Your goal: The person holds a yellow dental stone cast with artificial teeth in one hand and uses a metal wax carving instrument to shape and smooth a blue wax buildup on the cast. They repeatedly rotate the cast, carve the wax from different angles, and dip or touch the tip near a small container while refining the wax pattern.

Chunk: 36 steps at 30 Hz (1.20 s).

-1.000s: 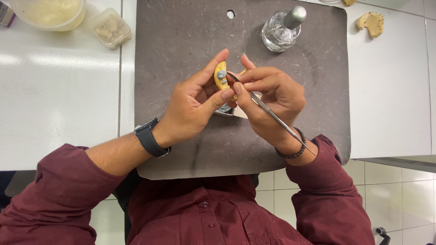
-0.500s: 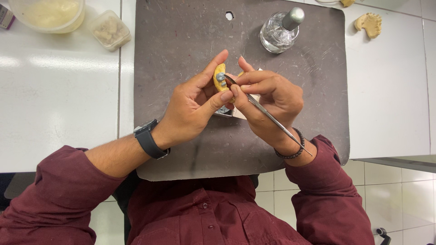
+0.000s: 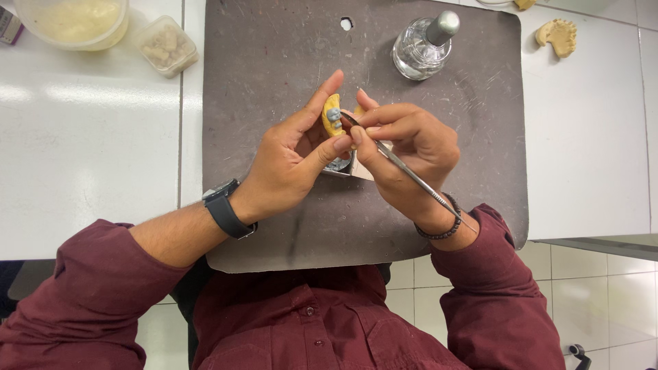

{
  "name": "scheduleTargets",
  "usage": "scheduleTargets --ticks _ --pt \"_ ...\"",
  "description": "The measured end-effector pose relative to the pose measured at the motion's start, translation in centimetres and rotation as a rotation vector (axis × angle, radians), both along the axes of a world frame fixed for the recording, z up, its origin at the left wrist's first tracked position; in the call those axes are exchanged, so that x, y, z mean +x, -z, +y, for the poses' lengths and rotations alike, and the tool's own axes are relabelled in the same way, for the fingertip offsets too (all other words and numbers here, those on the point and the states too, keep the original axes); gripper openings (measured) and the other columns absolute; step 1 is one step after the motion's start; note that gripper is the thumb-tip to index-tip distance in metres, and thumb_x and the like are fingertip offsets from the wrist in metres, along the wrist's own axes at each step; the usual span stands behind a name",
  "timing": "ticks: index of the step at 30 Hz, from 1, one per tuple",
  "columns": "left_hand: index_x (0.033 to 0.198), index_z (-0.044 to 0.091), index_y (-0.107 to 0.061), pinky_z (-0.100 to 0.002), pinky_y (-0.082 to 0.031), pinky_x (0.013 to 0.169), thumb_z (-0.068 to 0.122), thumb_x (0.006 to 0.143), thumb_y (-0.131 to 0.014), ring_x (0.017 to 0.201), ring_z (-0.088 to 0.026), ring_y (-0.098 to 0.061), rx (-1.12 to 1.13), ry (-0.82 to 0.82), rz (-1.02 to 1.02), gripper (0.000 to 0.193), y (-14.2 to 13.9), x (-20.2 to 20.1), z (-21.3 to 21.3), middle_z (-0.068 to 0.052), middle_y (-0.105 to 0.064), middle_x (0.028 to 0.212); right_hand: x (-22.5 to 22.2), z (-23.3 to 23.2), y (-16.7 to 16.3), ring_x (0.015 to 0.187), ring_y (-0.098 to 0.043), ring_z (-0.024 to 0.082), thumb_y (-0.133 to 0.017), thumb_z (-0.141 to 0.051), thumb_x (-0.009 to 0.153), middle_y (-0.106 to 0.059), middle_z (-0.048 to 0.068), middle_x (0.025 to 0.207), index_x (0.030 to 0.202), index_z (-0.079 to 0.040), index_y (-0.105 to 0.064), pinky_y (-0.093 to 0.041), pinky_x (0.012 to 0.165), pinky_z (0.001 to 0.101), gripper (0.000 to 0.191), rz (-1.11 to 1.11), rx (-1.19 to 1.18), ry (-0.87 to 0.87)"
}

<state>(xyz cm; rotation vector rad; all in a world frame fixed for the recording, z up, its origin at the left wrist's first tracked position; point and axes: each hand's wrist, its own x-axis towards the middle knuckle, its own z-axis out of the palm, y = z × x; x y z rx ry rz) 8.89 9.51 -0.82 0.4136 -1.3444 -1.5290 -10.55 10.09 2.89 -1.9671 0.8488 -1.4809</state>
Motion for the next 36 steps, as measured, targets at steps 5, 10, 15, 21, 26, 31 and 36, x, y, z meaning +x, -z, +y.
scheduleTargets --ticks 5,10,15,21,26,31,36 --pt "0.169 0.009 -0.02 -0.032 -0.059 0.108 0.011 0.112 -0.058 0.127 -0.014 -0.063 0.069 -0.02 -0.037 0.068 0.5 -0.1 -0.7 -0.008 -0.061 0.138 0.3 -0.6 0.8 0.104 -0.073 0.018 -0.073 0.009 0.102 -0.07 0.015 0.115 0.105 0.002 -0.058 -0.055 0.119 0.0464 0.017 -0.022 0.03 -0.031" --pt "0.16 0.007 -0.025 -0.035 -0.054 0.116 0.006 0.109 -0.065 0.132 -0.018 -0.061 -0.007 -0.055 -0.023 0.064 1.2 -0.5 -1.4 -0.013 -0.057 0.143 0.7 -1.1 1.4 0.104 -0.073 0.019 -0.072 0.01 0.102 -0.07 0.016 0.114 0.104 0.003 -0.06 -0.056 0.116 0.046 0.014 -0.066 0.124 -0.01" --pt "0.159 0.008 -0.027 -0.035 -0.054 0.118 0.003 0.11 -0.065 0.133 -0.018 -0.062 -0.106 -0.085 -0.059 0.062 1.8 -0.4 -1.8 -0.014 -0.058 0.143 0.9 -1.4 1.4 0.106 -0.073 0.02 -0.071 0.011 0.101 -0.07 0.015 0.113 0.105 0.003 -0.06 -0.054 0.119 0.0458 0.014 -0.042 0.079 -0.029" --pt "0.162 0.008 -0.033 -0.032 -0.061 0.104 0.005 0.108 -0.069 0.116 -0.017 -0.072 -0.157 -0.199 -0.154 0.064 1.8 -0.2 -3.0 -0.013 -0.059 0.135 1.5 -2.2 1.4 0.111 -0.074 0.024 -0.072 0.01 0.101 -0.071 0.014 0.113 0.104 0.002 -0.061 -0.053 0.118 0.0452 0.014 0.031 -0.026 0.008" --pt "0.163 0.008 -0.031 -0.033 -0.064 0.107 0.007 0.108 -0.069 0.122 -0.019 -0.073 -0.288 -0.278 -0.224 0.067 1.6 -0.2 -3.9 -0.013 -0.065 0.136 1.6 -2.8 1.1 0.113 -0.075 0.025 -0.073 0.009 0.099 -0.072 0.015 0.11 0.1 0.002 -0.063 -0.055 0.115 0.0457 0.012 0.069 -0.119 0.073" --pt "0.165 0.007 -0.029 -0.036 -0.061 0.113 0.004 0.11 -0.069 0.126 -0.021 -0.071 -0.266 -0.256 -0.167 0.068 1.8 -0.2 -3.7 -0.015 -0.067 0.137 1.4 -3.0 0.8 0.108 -0.075 0.023 -0.073 0.007 0.1 -0.073 0.016 0.109 0.1 0.001 -0.064 -0.047 0.122 0.051 0.011 0.08 -0.137 0.077" --pt "0.165 0.008 -0.028 -0.036 -0.06 0.115 0.002 0.108 -0.068 0.126 -0.02 -0.071 -0.294 -0.238 -0.167 0.07 2.1 -0.5 -3.6 -0.015 -0.067 0.137 1.3 -2.9 0.8 0.111 -0.077 0.026 -0.075 0.006 0.1 -0.073 0.012 0.105 0.097 -0.001 -0.065 -0.041 0.124 0.0537 0.012 0.135 -0.215 0.126"
